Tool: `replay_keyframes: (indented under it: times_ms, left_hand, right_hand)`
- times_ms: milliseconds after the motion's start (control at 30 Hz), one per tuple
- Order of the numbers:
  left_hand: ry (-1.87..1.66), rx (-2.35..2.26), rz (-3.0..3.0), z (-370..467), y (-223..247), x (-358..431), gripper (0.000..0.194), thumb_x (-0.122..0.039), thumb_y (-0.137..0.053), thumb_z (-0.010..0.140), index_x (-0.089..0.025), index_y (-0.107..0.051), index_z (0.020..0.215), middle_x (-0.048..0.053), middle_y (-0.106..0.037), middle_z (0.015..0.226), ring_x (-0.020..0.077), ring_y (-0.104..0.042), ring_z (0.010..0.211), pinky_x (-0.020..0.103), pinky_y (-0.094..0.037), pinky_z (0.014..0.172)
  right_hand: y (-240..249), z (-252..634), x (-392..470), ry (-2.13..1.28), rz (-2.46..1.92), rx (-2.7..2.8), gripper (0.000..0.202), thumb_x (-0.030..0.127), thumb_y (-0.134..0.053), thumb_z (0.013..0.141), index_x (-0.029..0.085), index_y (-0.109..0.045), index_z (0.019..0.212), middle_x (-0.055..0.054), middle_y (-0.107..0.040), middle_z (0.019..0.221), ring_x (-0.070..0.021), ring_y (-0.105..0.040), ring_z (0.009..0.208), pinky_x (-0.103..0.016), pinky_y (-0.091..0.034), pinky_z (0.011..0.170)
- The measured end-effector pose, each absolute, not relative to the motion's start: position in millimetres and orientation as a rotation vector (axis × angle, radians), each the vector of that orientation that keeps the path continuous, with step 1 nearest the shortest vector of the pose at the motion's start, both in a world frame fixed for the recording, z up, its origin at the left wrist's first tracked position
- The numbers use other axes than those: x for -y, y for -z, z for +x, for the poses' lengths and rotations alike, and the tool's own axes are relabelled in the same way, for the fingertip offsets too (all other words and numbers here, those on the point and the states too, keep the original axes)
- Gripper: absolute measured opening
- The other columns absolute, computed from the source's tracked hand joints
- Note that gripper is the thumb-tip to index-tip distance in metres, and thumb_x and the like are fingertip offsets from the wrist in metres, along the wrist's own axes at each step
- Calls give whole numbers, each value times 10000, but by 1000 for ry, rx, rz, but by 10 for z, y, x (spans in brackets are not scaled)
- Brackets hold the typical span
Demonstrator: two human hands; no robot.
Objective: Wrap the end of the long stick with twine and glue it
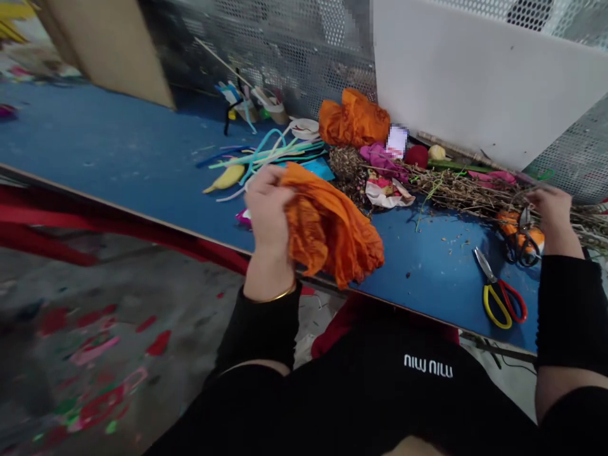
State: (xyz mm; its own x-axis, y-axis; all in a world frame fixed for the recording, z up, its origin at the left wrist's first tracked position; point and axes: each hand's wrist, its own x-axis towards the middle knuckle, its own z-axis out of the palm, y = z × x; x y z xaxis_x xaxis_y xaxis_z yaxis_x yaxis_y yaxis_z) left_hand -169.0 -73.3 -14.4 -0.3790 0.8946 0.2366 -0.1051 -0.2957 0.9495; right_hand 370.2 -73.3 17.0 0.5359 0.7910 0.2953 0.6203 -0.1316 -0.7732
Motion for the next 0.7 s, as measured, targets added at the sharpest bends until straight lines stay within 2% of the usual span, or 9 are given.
replay_keyframes:
  times_ms: [100, 133, 200, 267, 333, 500, 567, 633, 700]
  left_hand:
    - [-1278, -1386, 1562, -1556, 341, 801, 179, -205, -714, 560, -217, -646, 726, -33, -651, 676, 164, -584, 695, 288, -479, 720]
    - [-1066, -1457, 1718, -1499, 401, 853, 198, -239, -753, 583, -217, -677, 764, 2, -706, 752, 206, -637, 750, 315, -504, 751]
    - [-435, -1639, 2132, -1376, 513, 971, 394, -434, -755, 732, -207, -711, 1050, 105, -748, 1153, 306, -705, 1004, 378, -549, 861]
    - [16, -1689, 2327, -1264, 619, 1062, 757, -617, -711, 807, -194, -565, 1417, 183, -561, 1509, 385, -654, 1229, 432, -562, 937]
    - [172, -1644, 2385, -1201, 717, 1082, 885, -587, -733, 813, -179, -446, 1544, 211, -460, 1594, 412, -628, 1284, 445, -569, 956]
    - [-7, -1554, 2399, -1349, 747, 855, 490, -71, -546, 794, -164, -689, 1253, 122, -712, 1246, 297, -699, 1162, 367, -558, 974]
    - [-109, -1591, 2382, -1501, 619, 749, 409, -71, -526, 808, -173, -713, 1157, 95, -738, 1192, 270, -694, 1159, 348, -551, 995]
    - [-360, -1651, 2324, -1677, 437, 659, 360, -157, -526, 889, -179, -693, 1207, 84, -736, 1250, 261, -690, 1162, 373, -551, 1020]
    - [-919, -1657, 2117, -1863, 237, 552, 348, -178, -599, 872, -175, -707, 1203, 57, -758, 1224, 253, -703, 1104, 408, -558, 1025]
  right_hand:
    - [-116, 3600, 921, 81, -2226, 1415, 480, 417, -568, 934, 26, -716, 699, -294, -730, 1082, -318, -678, 1083, -499, -340, 820]
    - [-86, 3526, 1012, 266, -2392, 1564, 451, 395, -615, 924, -2, -740, 750, -330, -722, 1085, -364, -665, 1125, -507, -331, 830]
    - [-18, 3364, 1214, 626, -2474, 1762, 397, 342, -644, 938, -30, -769, 880, -338, -722, 1050, -371, -663, 1124, -482, -338, 857]
    - [57, 3215, 1414, 849, -2457, 1817, 372, 380, -669, 931, 23, -772, 940, -266, -734, 988, -338, -660, 1047, -458, -352, 884]
    - [144, 3099, 1593, 976, -2419, 1836, 349, 431, -681, 907, 94, -757, 958, -200, -736, 964, -329, -645, 1011, -443, -373, 910]
    - [461, 2965, 1907, 923, -1899, 1912, 331, 473, -535, 978, 197, -717, 989, -129, -768, 1011, -324, -701, 1022, -451, -477, 965]
    - [636, 2987, 1985, 934, -1686, 1814, 254, 424, -615, 942, 242, -713, 1091, -113, -782, 1055, -324, -730, 1067, -471, -520, 984]
    - [822, 3054, 2035, 1086, -1559, 1632, 411, 385, -696, 868, 320, -692, 1273, -126, -789, 1091, -367, -738, 1100, -552, -544, 978]
    - [987, 3144, 2056, 1200, -1454, 1472, 570, 396, -707, 816, 428, -647, 1382, -140, -792, 1096, -416, -744, 1077, -650, -544, 926]
